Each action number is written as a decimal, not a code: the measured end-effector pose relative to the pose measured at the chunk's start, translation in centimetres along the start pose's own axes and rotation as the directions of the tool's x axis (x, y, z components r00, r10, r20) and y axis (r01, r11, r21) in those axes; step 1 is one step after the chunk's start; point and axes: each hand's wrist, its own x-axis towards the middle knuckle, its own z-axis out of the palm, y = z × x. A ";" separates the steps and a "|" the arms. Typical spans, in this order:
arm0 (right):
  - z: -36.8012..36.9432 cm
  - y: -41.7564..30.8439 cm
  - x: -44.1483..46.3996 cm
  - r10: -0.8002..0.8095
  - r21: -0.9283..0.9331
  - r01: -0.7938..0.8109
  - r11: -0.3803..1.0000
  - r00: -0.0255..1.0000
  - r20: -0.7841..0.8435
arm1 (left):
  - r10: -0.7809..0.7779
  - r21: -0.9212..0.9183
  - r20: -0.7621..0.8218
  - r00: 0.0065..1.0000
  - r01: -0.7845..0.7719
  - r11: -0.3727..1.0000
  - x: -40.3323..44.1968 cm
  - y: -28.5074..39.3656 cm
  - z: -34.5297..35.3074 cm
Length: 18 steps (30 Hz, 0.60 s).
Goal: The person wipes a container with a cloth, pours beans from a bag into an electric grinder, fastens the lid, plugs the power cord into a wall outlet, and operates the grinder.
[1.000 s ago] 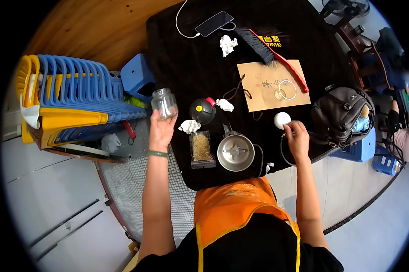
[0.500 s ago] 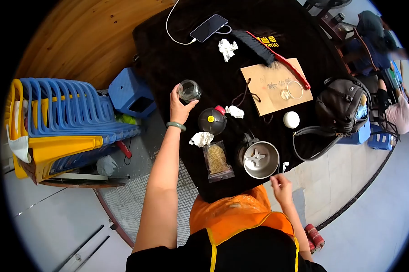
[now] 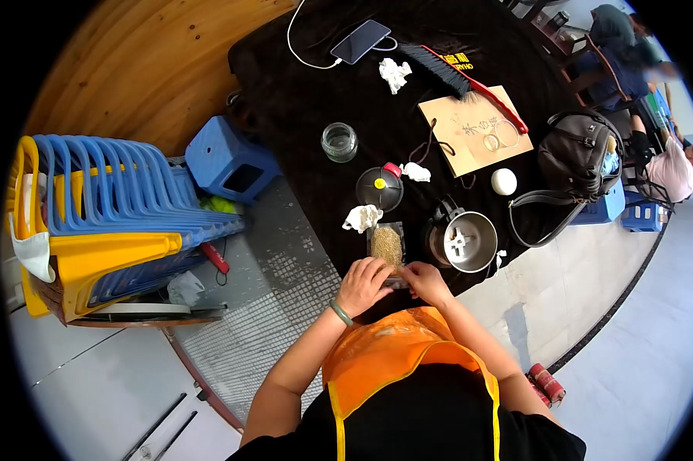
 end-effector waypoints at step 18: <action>-0.6 -5.6 -6.7 -0.507 -0.189 0.490 0.851 0.861 -0.051 | -0.631 -0.867 0.474 0.613 0.449 -0.216 2.1 5.3 -1.8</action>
